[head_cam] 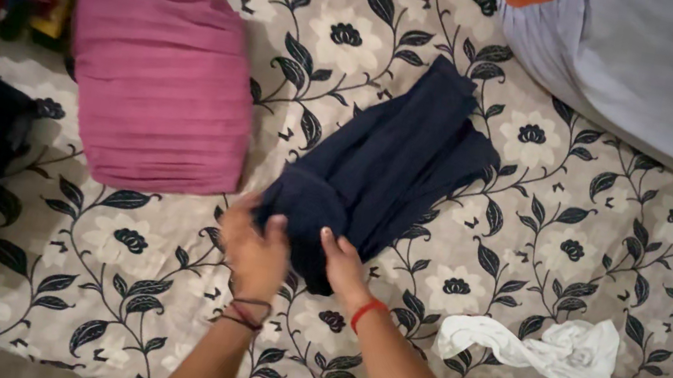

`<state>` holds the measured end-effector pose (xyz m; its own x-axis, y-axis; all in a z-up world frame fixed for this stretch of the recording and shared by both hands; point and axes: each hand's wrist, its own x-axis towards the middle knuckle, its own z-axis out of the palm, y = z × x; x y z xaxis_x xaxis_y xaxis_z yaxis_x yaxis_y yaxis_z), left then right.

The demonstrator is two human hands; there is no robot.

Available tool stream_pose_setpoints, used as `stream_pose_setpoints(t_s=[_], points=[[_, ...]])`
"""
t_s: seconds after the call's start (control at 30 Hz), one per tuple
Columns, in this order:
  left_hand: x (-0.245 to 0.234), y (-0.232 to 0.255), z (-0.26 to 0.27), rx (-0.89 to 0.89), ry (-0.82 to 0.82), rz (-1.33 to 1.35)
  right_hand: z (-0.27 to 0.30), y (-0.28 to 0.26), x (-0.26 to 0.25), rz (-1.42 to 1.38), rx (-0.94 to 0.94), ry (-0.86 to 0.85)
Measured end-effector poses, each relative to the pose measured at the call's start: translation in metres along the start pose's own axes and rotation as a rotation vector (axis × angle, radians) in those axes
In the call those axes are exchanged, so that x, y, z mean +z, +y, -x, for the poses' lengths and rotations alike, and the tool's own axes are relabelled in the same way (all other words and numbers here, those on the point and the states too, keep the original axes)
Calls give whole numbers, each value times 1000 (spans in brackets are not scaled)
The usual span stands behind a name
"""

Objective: The person folds several items of clothing including a patterned blanket, a yellow shirt, and dark trousers on a bed, then hangs the shirt and a blanket over a line, and finally gathers the remaining folded items by hand.

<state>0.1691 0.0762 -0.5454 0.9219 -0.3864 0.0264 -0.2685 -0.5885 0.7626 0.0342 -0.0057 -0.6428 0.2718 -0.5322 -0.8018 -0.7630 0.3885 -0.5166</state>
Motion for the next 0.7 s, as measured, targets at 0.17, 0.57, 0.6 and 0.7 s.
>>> stream_pose_setpoints(t_s=[0.17,0.57,0.6,0.7], points=[[22,-82,35,-959,-350,630,16,-12,-5,-223,-247,10],[41,-60,16,-937,-352,719,102,-79,-17,696,-842,286],[41,-57,17,-935,-356,723,108,-86,-15,794,-845,22],[30,-45,20,-602,-296,687,113,-101,-12,705,-689,126]])
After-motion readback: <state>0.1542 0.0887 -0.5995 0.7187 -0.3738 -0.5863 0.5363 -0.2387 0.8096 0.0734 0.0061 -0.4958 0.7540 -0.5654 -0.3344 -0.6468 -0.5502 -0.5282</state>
